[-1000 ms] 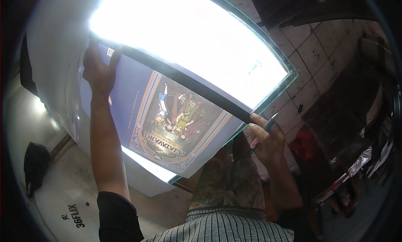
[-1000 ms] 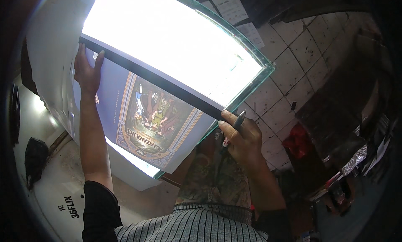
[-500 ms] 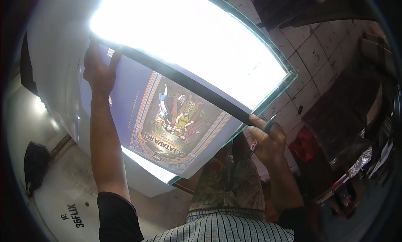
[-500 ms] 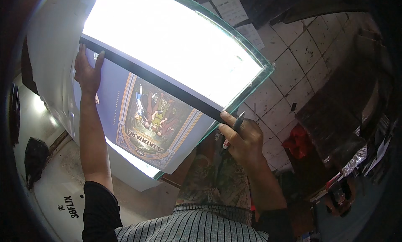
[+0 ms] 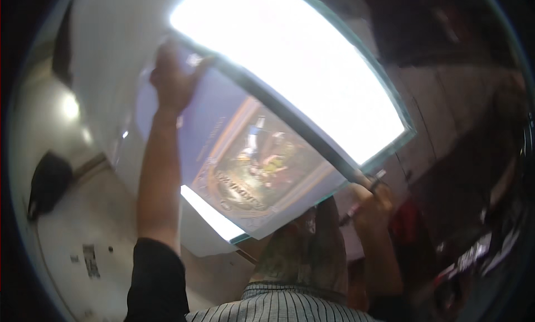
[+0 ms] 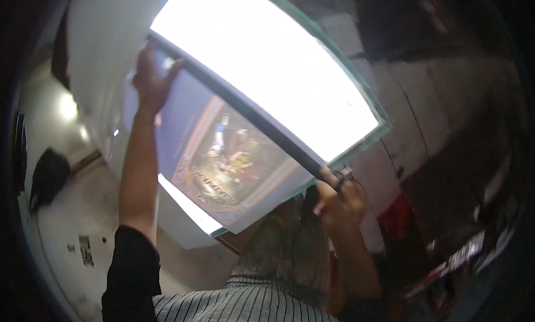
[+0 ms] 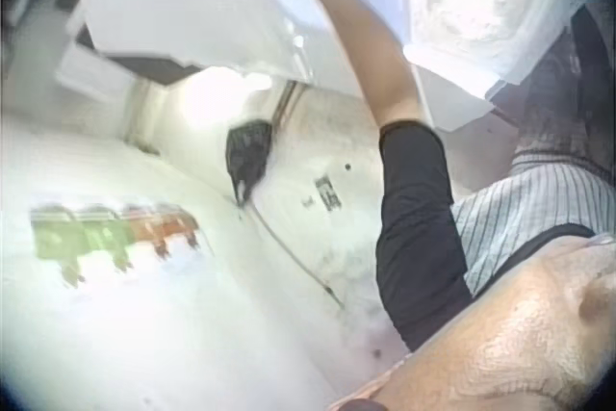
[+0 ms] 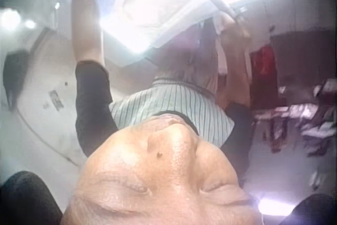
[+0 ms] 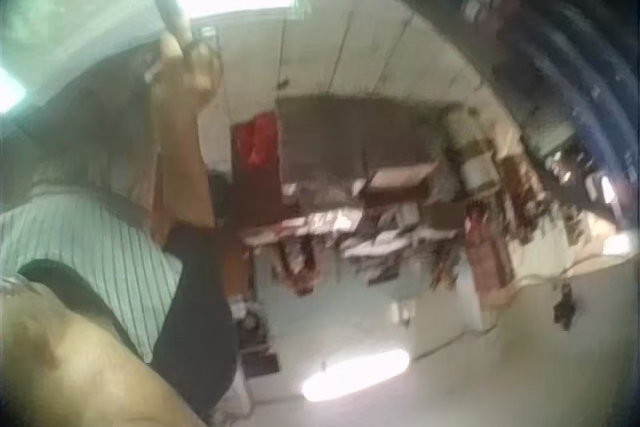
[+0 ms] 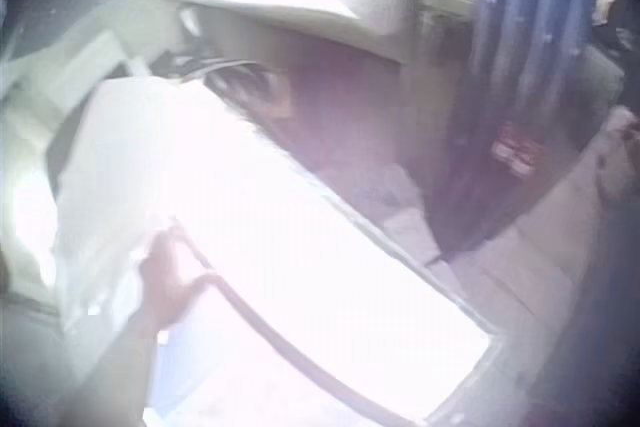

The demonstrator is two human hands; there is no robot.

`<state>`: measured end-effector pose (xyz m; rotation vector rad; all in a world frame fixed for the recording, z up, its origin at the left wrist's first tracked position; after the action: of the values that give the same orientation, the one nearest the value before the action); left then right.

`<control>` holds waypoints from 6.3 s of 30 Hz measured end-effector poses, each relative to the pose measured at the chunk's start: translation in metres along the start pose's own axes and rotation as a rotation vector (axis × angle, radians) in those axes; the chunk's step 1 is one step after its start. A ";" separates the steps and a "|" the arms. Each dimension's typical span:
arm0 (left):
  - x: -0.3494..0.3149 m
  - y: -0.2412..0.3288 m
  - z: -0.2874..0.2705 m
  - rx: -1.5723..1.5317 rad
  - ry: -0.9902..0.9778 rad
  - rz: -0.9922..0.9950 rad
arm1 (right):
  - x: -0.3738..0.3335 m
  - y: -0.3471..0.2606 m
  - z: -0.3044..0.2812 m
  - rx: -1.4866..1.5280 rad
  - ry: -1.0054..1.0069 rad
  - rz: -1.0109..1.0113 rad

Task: The person positions an artwork print over a lightbox and aligns a black frame piece alongside it, using a marker to make small alignment marks on the underlying white surface.

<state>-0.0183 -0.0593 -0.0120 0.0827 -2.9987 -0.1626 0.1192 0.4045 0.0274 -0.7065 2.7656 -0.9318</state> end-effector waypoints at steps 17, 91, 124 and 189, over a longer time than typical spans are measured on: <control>-0.003 0.034 -0.006 0.032 -0.188 -0.173 | -0.013 0.013 -0.007 -0.038 -0.047 -0.035; 0.021 0.061 -0.060 -0.061 -0.721 -0.361 | 0.418 -0.113 0.138 0.611 -0.139 -0.321; -0.137 0.191 -0.006 0.003 -0.248 -0.474 | -0.010 0.006 -0.008 0.709 -0.185 0.731; -0.057 0.081 -0.026 -0.201 -0.331 -0.095 | -0.050 -0.004 -0.004 0.126 -0.246 0.127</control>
<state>0.0374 0.0216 0.0152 0.1953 -3.2849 -0.5362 0.1635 0.4275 0.0318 -0.5754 2.4816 -0.9162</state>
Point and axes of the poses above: each hand's wrist, its own x-axis towards the middle knuckle, its own z-axis out of the palm, y = z × x, the point moved 1 cm from there along x, towards the middle knuckle, and after that the axes turned 8 degrees about -y, right-handed, at the moved point
